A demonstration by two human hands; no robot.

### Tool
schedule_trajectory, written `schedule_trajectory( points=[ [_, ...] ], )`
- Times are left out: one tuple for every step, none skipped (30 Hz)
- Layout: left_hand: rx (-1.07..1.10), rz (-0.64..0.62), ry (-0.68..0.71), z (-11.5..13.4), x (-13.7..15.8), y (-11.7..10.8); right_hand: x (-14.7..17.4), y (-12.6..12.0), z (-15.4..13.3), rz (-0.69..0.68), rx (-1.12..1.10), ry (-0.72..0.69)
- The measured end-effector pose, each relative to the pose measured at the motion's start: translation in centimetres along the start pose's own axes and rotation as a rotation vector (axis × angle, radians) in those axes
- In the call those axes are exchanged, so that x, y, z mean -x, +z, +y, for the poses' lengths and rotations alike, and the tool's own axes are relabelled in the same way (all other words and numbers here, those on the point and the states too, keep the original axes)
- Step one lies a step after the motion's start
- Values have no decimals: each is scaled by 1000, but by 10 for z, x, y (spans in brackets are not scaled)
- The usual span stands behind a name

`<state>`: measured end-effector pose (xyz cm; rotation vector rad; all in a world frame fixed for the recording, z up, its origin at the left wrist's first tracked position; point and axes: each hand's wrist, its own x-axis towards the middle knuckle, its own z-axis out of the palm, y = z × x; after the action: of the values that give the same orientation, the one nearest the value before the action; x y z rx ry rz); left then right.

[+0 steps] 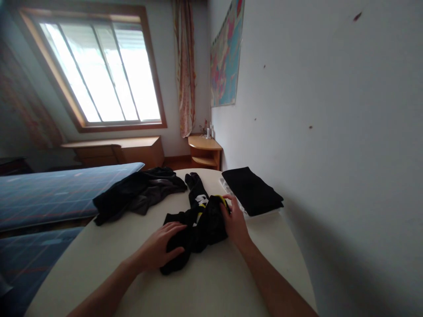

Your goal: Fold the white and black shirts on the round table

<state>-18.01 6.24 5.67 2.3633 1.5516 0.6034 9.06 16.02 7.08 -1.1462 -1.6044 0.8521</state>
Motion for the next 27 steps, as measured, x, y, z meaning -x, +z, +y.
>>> schedule_trajectory(
  points=[
    [-3, -24, 22, 7, 1, -1, 0, 0, 2, -14, 14, -15],
    [-12, -43, 37, 14, 1, -2, 0, 1, 3, -46, 33, -33],
    [-25, -61, 49, 20, 2, -3, 0, 2, 3, -98, 50, -51],
    [-35, -77, 60, 25, 2, -4, 1, 3, 3, -167, 62, -72],
    [-40, -91, 70, 29, 2, -5, 2, 3, 2, -249, 70, -101],
    [-40, -103, 81, 33, 2, -6, 3, 3, 0, -332, 77, -138],
    [-35, -116, 91, 35, 3, -7, 5, 3, -2, -406, 89, -175],
    [-21, -133, 96, 38, 3, -9, 6, 3, -4, -470, 104, -205],
    [5, -159, 93, 40, 4, -12, 8, 2, -7, -523, 115, -216],
    [42, -187, 82, 42, 5, -15, 9, 2, -9, -571, 118, -210],
    [94, -208, 61, 43, 7, -18, 10, 1, -11, -615, 112, -191],
    [159, -215, 34, 44, 8, -22, 11, 1, -12, -656, 95, -166],
    [238, -201, 2, 44, 9, -25, 12, 0, -12, -692, 76, -149],
    [331, -164, -34, 43, 9, -28, 12, -1, -12, -707, 66, -146],
    [430, -106, -77, 41, 8, -30, 11, -2, -11, -686, 80, -157],
    [526, -36, -126, 38, 7, -31, 9, -3, -9, -625, 121, -175],
    [609, 39, -179, 33, 5, -31, 7, -4, -8, -531, 184, -190],
    [668, 110, -234, 28, 2, -30, 4, -5, -6, -426, 260, -194],
    [704, 174, -287, 23, -1, -28, 2, -7, -5, -318, 333, -178],
    [716, 223, -335, 18, -4, -27, 0, -8, -5, -219, 393, -145],
    [710, 260, -374, 14, -6, -25, -2, -8, -5, -144, 430, -100],
    [695, 292, -404, 11, -7, -24, -2, -8, -7, -101, 445, -54],
    [672, 317, -423, 10, -8, -23, 0, -8, -10, -90, 446, -16],
    [645, 328, -426, 10, -7, -23, 2, -7, -13, -110, 444, 7],
    [612, 325, -412, 12, -5, -24, 6, -5, -17, -155, 444, 11],
    [577, 306, -386, 15, -3, -24, 10, -3, -20, -210, 450, -3],
    [537, 275, -358, 19, -1, -25, 14, 0, -23, -260, 463, -28]
  ],
)
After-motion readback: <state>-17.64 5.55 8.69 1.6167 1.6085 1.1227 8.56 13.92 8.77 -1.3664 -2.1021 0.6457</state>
